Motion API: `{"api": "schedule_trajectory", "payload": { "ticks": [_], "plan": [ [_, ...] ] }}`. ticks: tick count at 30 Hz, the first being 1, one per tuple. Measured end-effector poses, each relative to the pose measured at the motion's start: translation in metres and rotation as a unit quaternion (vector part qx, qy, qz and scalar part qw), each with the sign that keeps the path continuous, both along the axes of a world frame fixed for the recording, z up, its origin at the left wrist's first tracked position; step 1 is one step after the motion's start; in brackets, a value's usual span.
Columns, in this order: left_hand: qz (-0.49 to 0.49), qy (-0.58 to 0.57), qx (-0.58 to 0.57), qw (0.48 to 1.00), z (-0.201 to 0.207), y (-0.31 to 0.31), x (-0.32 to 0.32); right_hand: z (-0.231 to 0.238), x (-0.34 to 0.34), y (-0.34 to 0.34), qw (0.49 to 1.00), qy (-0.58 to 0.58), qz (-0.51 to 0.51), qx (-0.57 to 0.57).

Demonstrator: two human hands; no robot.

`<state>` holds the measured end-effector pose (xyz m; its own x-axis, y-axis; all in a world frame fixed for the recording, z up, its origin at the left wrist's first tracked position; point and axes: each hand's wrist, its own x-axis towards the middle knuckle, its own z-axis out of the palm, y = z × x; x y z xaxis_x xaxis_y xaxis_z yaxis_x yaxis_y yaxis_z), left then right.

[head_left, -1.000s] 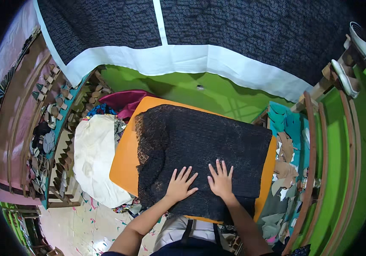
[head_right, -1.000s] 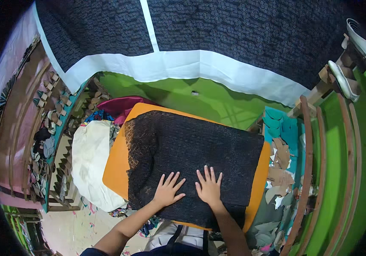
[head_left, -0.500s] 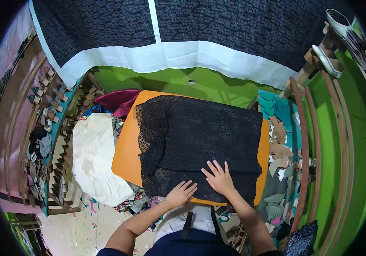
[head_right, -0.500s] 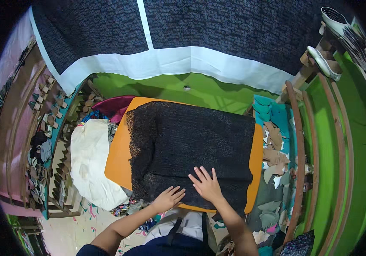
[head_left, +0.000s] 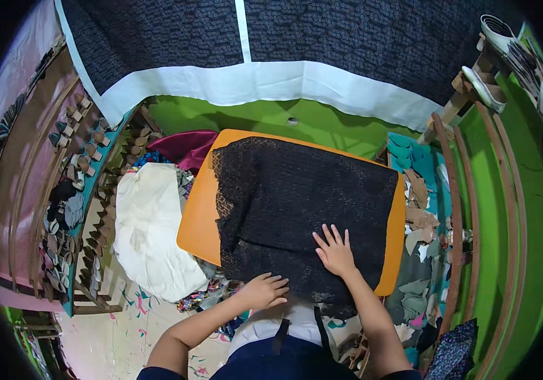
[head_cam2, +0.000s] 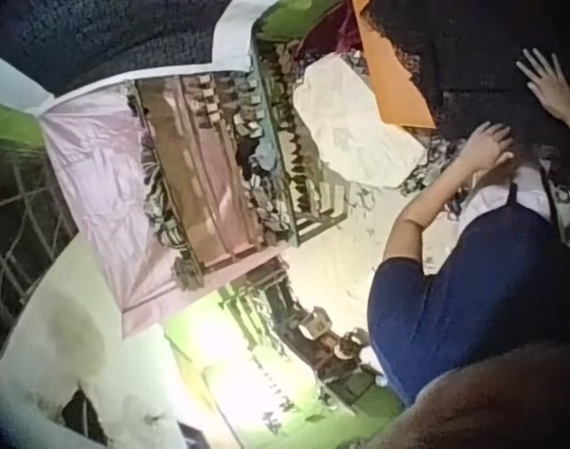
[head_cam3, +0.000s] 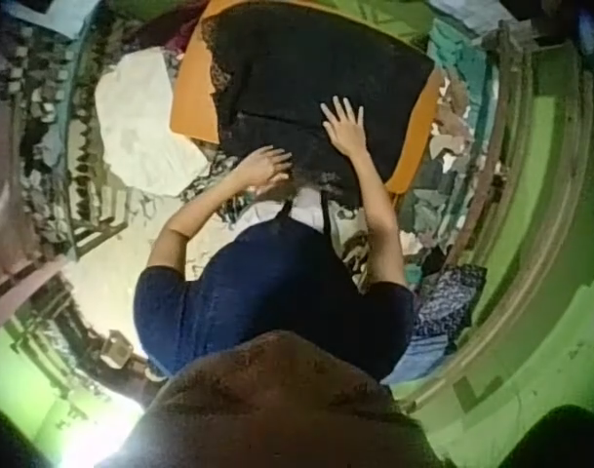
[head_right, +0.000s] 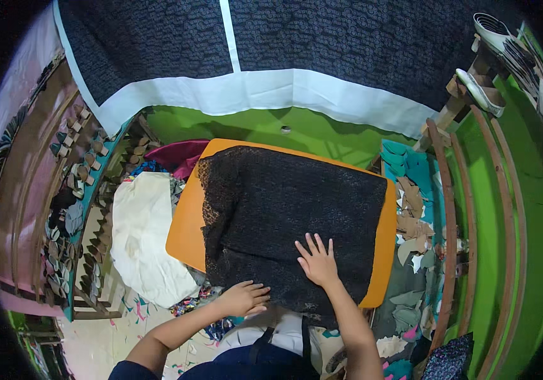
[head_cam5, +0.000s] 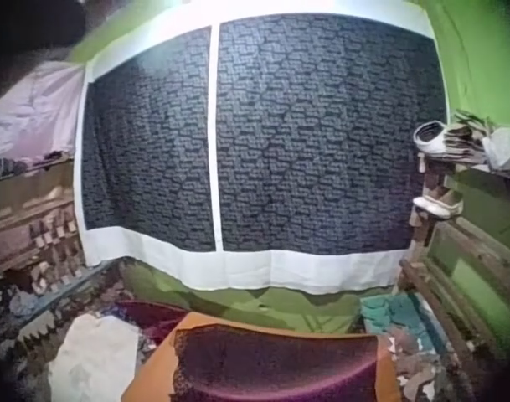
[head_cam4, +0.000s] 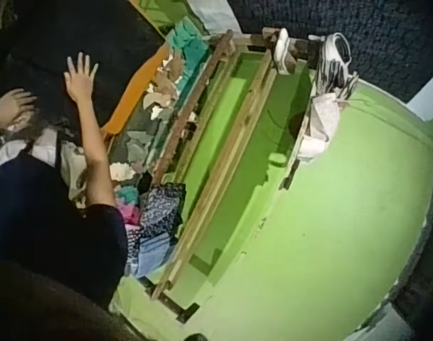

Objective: The recorder folds pieces of patterned and mesh fabric on a small table and places them onto a storage shelf containing shoes.

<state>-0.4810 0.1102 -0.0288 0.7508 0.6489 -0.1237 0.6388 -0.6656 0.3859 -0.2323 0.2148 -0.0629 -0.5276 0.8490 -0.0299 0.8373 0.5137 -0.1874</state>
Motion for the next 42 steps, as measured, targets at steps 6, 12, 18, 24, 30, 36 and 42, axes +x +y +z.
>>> {"api": "schedule_trajectory", "payload": {
  "ticks": [6,12,18,24,30,36,42],
  "plan": [
    [0.119,-0.087,0.109,0.983,-0.006,0.044,0.032,-0.016,0.001,0.012,1.000,-0.010,-0.021,0.010],
    [0.180,-0.070,0.113,0.975,-0.025,0.089,0.039,-0.001,0.003,0.029,0.990,0.032,-0.004,-0.134],
    [0.205,-0.100,0.156,0.961,-0.016,0.164,0.036,0.013,0.035,0.088,0.992,0.085,-0.089,-0.036],
    [0.314,-0.058,0.211,0.924,-0.001,0.227,0.007,0.007,0.067,0.127,0.975,0.052,-0.211,0.054],
    [0.637,-0.032,0.169,0.751,-0.007,0.195,-0.029,-0.051,0.112,0.096,0.781,0.218,-0.585,0.009],
    [0.679,-0.049,-0.001,0.732,-0.033,0.179,-0.033,-0.057,0.139,0.072,0.747,0.311,-0.586,-0.043],
    [0.662,-0.197,-0.233,0.685,-0.004,0.191,-0.051,-0.028,0.165,0.062,0.531,0.599,-0.465,-0.377]
  ]
}}
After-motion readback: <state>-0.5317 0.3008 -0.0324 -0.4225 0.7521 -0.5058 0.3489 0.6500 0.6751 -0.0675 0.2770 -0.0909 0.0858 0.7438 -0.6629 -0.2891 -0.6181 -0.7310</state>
